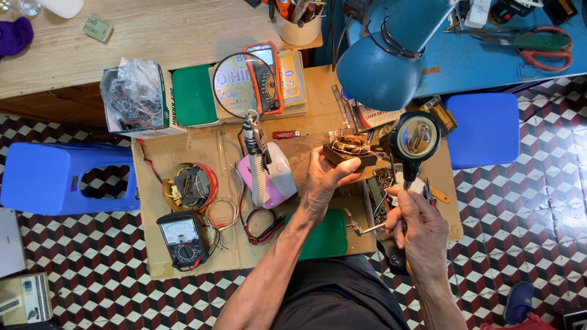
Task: The person cleans a cylindrical metal component with a cloth, then uses a magnifying lamp and a small tool to adjust or inspect internal wiring and parts. The person repeatedly positions the component under the lamp and manipulates internal elements with a tool.
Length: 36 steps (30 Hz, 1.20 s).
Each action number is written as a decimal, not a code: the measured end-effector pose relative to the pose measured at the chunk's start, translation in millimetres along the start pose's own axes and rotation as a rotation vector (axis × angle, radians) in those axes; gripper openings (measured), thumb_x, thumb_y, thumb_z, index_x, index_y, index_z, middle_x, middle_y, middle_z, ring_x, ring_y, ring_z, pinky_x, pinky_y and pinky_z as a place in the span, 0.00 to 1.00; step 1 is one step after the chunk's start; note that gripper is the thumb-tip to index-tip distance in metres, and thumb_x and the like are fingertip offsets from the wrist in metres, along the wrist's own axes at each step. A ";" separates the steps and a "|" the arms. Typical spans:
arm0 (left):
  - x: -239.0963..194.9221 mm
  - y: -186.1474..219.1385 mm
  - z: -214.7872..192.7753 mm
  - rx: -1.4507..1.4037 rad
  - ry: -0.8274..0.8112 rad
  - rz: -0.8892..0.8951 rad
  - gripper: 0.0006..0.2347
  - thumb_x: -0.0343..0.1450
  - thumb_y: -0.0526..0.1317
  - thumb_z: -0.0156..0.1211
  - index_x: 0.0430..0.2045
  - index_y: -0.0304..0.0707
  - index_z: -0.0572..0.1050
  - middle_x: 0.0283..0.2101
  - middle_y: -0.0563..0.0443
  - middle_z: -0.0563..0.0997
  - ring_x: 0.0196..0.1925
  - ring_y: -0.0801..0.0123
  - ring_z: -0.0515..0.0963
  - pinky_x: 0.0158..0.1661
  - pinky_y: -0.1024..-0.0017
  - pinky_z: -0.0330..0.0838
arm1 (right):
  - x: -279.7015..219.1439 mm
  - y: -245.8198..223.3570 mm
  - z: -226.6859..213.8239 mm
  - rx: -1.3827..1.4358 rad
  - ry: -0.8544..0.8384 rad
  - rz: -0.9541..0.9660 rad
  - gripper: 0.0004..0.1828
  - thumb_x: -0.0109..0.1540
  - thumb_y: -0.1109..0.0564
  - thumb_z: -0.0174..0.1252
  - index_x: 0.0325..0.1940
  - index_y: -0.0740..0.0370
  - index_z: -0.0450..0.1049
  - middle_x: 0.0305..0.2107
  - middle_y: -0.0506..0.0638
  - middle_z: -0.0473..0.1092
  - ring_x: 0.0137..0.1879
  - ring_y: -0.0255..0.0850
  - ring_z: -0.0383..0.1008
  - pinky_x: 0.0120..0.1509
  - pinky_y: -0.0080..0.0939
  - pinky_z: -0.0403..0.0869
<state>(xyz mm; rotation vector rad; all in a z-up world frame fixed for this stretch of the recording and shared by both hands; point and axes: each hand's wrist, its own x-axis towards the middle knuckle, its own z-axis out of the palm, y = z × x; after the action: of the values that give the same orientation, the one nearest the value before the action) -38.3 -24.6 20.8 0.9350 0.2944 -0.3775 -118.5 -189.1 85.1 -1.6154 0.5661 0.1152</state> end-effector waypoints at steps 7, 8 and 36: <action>-5.1 3.4 -1.3 -0.397 -0.193 0.024 0.25 0.69 0.36 0.65 0.59 0.39 0.61 0.58 0.42 0.73 0.59 0.58 0.77 0.59 0.58 0.77 | -1.3 6.1 -1.4 0.002 -0.018 0.040 0.18 0.71 0.52 0.49 0.56 0.65 0.77 0.19 0.48 0.69 0.17 0.26 0.57 0.19 0.24 0.56; -6.3 4.4 -0.2 -0.426 -0.193 0.019 0.25 0.69 0.36 0.65 0.59 0.41 0.61 0.59 0.44 0.72 0.60 0.59 0.76 0.60 0.59 0.76 | -1.2 7.6 -2.2 0.007 -0.017 0.042 0.18 0.71 0.52 0.49 0.56 0.66 0.77 0.19 0.48 0.69 0.17 0.26 0.57 0.19 0.24 0.56; 16.7 1.0 -13.3 -0.512 -0.069 -0.031 0.26 0.79 0.58 0.41 0.61 0.35 0.62 0.57 0.42 0.75 0.57 0.59 0.78 0.56 0.60 0.76 | 5.3 28.0 -0.5 0.063 -0.070 0.019 0.18 0.71 0.53 0.48 0.54 0.70 0.76 0.19 0.51 0.70 0.16 0.28 0.59 0.18 0.25 0.58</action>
<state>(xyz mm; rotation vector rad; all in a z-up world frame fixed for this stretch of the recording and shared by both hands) -24.0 -16.3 7.3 0.4147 0.3228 -0.3397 -125.8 -191.6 57.6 -1.5389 0.5263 0.1662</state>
